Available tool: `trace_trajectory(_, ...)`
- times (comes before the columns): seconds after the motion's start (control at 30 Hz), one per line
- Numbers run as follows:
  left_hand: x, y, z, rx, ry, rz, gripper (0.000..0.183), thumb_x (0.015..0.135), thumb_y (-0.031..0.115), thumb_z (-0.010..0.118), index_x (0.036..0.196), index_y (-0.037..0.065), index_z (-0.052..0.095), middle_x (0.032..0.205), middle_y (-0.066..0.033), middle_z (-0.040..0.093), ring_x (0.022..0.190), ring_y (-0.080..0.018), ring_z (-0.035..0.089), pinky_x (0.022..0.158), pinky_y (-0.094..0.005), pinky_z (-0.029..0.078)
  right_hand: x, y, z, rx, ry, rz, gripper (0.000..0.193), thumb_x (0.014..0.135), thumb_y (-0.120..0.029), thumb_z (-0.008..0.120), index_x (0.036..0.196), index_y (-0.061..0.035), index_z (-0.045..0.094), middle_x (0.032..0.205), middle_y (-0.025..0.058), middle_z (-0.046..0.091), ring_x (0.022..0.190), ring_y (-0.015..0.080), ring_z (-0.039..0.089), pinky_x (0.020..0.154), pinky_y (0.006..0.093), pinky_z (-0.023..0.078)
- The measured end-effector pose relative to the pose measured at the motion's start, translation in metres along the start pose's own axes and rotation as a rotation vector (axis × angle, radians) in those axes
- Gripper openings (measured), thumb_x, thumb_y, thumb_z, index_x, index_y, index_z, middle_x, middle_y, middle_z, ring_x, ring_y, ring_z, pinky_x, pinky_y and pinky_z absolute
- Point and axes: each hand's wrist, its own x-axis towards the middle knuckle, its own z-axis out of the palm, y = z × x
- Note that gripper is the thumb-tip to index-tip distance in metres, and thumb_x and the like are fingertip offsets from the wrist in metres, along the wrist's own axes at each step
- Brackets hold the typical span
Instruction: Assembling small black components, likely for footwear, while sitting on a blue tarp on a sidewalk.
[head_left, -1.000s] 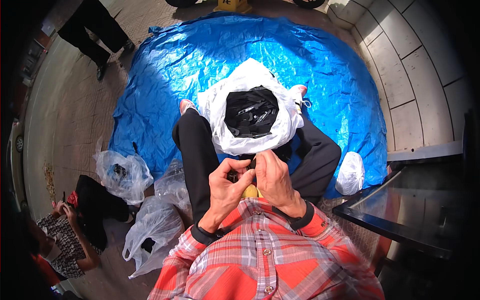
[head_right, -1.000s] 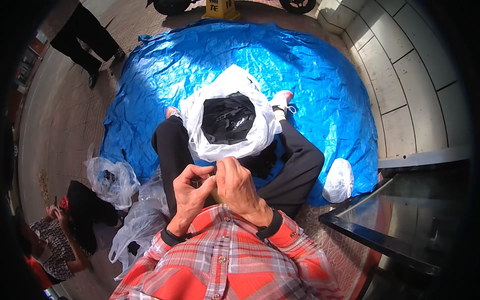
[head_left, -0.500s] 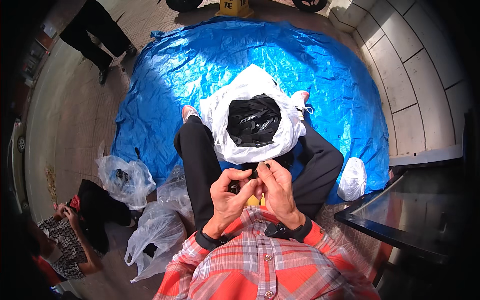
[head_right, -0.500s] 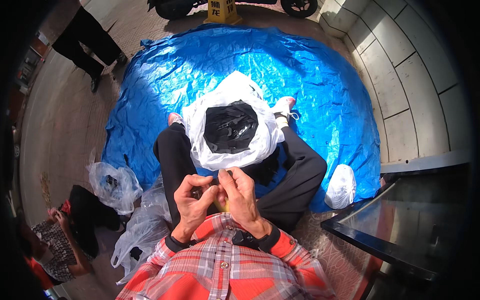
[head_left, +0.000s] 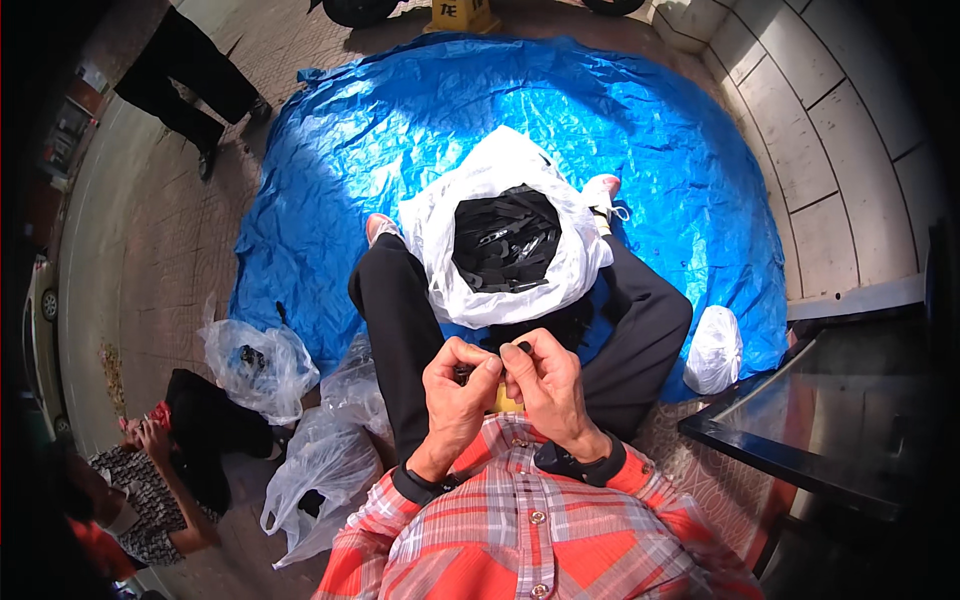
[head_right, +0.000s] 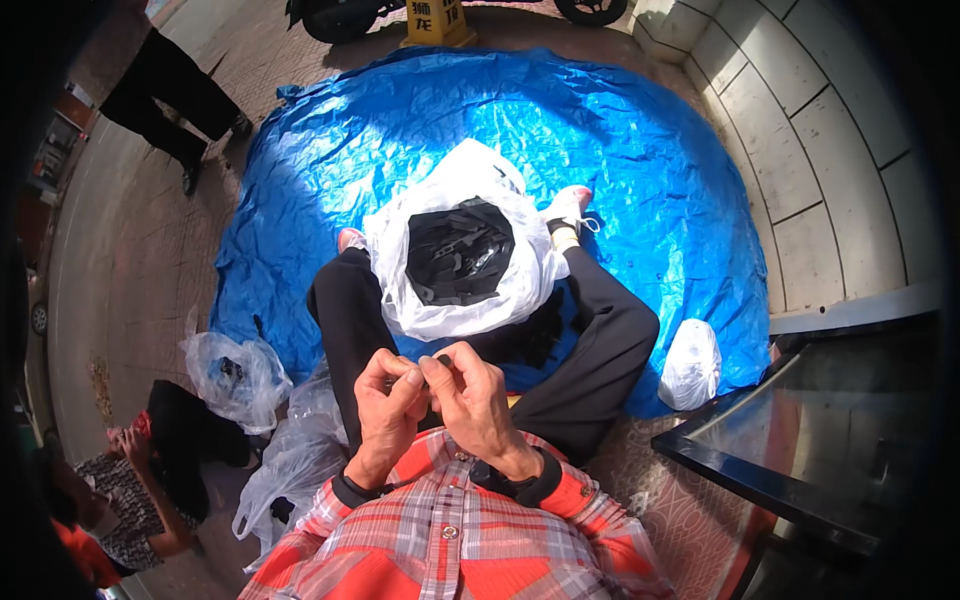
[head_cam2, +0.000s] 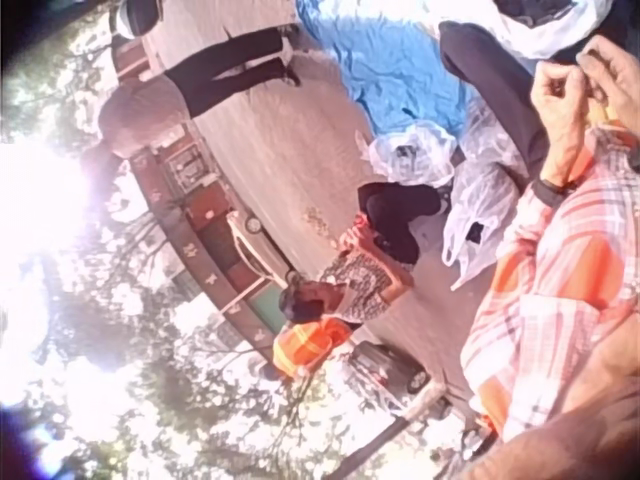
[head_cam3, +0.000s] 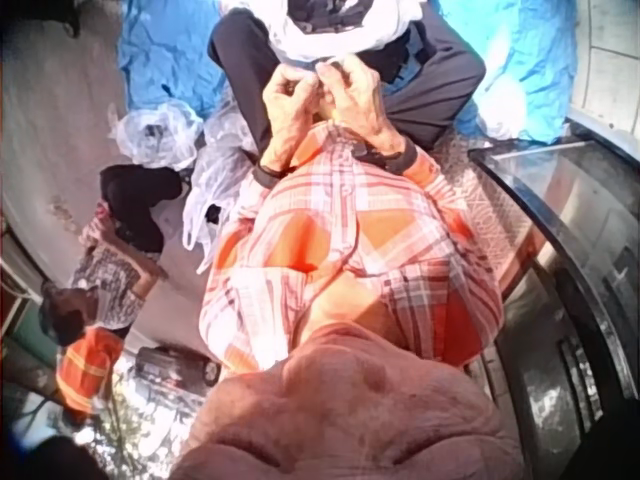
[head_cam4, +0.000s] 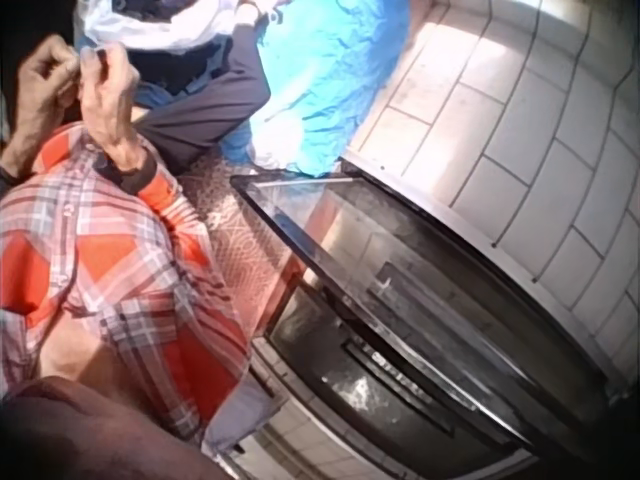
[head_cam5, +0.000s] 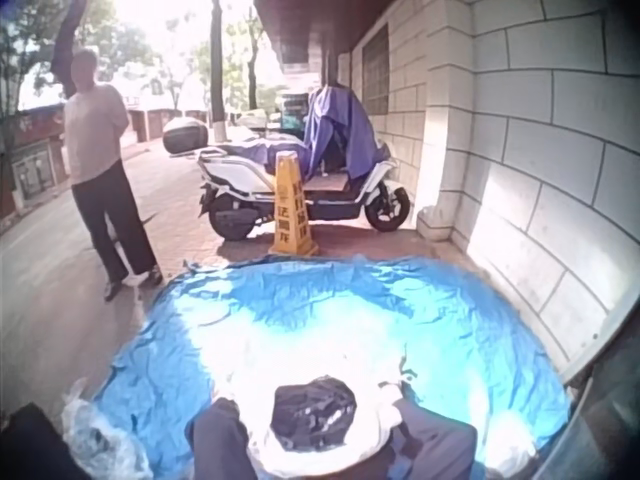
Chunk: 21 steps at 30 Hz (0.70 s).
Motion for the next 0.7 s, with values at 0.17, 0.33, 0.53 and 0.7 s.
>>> trace_trajectory(0.17, 0.000, 0.013, 0.008, 0.038, 0.021, -0.063, 0.011, 0.082, 0.008, 0.061, 0.089, 0.001, 0.055, 0.066, 0.0007, 0.054, 0.049, -0.0017, 0.041, 0.044, -0.0172, 0.031, 0.004, -0.002, -0.003, 0.029, 0.020, 0.005, 0.021, 0.090, -0.019, 0.053, 0.079, -0.0012, 0.051, 0.056, 0.0006, 0.051, 0.048, 0.0041, 0.046, 0.043, 0.0197, 0.035)
trace_trajectory(0.33, -0.003, 0.013, 0.005, 0.059, -0.030, -0.109, 0.013, 0.084, 0.008, 0.058, 0.094, 0.000, 0.058, 0.063, 0.0011, 0.053, 0.047, -0.0017, 0.040, 0.043, -0.0170, 0.030, 0.002, -0.003, -0.009, 0.243, -0.019, 0.177, 0.019, 0.090, -0.019, 0.052, 0.079, -0.0028, 0.051, 0.061, 0.0011, 0.051, 0.050, 0.0059, 0.049, 0.043, 0.0192, 0.038)
trace_trajectory(0.53, -0.005, 0.016, 0.007, 0.050, -0.047, -0.124, 0.009, 0.083, 0.004, 0.058, 0.091, 0.000, 0.059, 0.059, 0.0020, 0.051, 0.045, -0.0013, 0.040, 0.040, -0.0172, 0.028, 0.001, -0.004, -0.009, 0.498, -0.001, 0.295, 0.021, 0.089, -0.021, 0.054, 0.078, -0.0033, 0.051, 0.060, 0.0011, 0.050, 0.048, 0.0062, 0.047, 0.043, 0.0195, 0.036)
trace_trajectory(0.7, -0.005, 0.015, 0.007, -0.014, -0.045, -0.155, 0.008, 0.082, 0.001, 0.058, 0.090, 0.000, 0.059, 0.062, -0.0001, 0.055, 0.044, -0.0010, 0.039, 0.039, -0.0171, 0.027, -0.001, -0.004, -0.010, 0.579, -0.010, 0.337, 0.020, 0.089, -0.021, 0.055, 0.079, -0.0031, 0.052, 0.061, 0.0022, 0.051, 0.048, 0.0078, 0.047, 0.044, 0.0207, 0.036)
